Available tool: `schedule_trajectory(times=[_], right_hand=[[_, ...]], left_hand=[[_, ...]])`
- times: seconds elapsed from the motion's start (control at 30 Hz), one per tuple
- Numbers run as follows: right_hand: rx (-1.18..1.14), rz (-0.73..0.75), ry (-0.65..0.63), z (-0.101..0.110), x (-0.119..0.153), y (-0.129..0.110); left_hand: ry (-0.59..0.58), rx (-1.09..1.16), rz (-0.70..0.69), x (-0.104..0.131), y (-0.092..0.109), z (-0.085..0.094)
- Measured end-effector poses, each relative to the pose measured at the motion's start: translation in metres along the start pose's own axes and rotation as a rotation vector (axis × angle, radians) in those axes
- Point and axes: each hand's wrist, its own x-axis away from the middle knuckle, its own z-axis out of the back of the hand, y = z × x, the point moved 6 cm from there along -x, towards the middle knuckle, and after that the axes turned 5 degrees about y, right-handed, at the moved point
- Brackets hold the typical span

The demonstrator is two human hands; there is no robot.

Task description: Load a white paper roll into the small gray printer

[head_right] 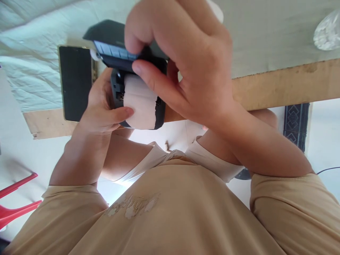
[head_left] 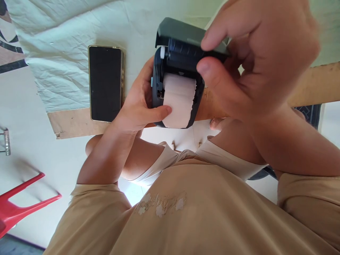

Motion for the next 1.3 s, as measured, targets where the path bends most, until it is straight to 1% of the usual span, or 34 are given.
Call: schedule_trajectory(times=[0.03,0.07,0.1,0.13,0.27,0.33,0.43,0.57,0.6,0.73,0.9,1.0,1.07,1.13,1.23,1.3], right_hand=[[0.048,0.11,0.079,0.004,0.0,-0.006],[0.09,0.206,0.147,0.007,0.001,-0.012],[0.114,0.267,0.181,0.007,0.002,-0.016],[0.111,0.273,0.168,0.005,0.002,-0.016],[0.141,0.133,-0.012,-0.009,0.0,-0.01],[0.173,0.077,-0.064,-0.013,0.0,-0.008],[0.143,0.058,-0.086,-0.014,-0.001,-0.007],[0.127,0.049,-0.132,-0.015,-0.002,-0.007],[0.132,0.039,-0.144,-0.015,-0.003,-0.007],[0.096,-0.019,-0.173,-0.015,-0.003,-0.005],[0.042,-0.026,-0.176,-0.016,-0.002,-0.002],[0.017,-0.093,-0.228,-0.018,-0.001,0.003],[0.034,-0.09,-0.253,-0.019,-0.002,0.004],[0.04,-0.055,-0.248,-0.019,-0.004,0.002],[0.015,-0.069,-0.236,-0.019,-0.005,0.003],[0.0,-0.089,-0.239,-0.02,-0.004,0.003]], left_hand=[[0.013,0.014,-0.007,0.0,-0.001,0.001],[0.052,0.022,0.005,0.0,-0.002,0.004],[0.053,0.031,0.001,0.001,-0.002,0.004],[0.07,0.034,0.013,0.002,-0.002,0.005],[0.087,0.041,0.017,0.003,-0.001,0.004],[0.084,0.035,0.012,0.0,-0.001,0.003],[0.047,0.022,0.002,-0.003,-0.002,0.002],[0.072,-0.053,0.036,-0.003,-0.003,0.004],[0.062,-0.064,0.036,-0.003,-0.003,0.004],[0.001,-0.064,-0.004,-0.002,-0.006,0.004],[-0.034,-0.009,-0.042,0.0,-0.007,0.003],[-0.015,0.063,-0.028,0.002,-0.005,0.001],[0.003,0.088,-0.014,0.003,-0.003,0.001],[-0.001,0.096,-0.008,0.004,-0.002,0.001],[-0.019,0.113,-0.008,0.004,-0.001,0.0],[0.02,0.128,0.009,0.004,-0.003,0.0]])
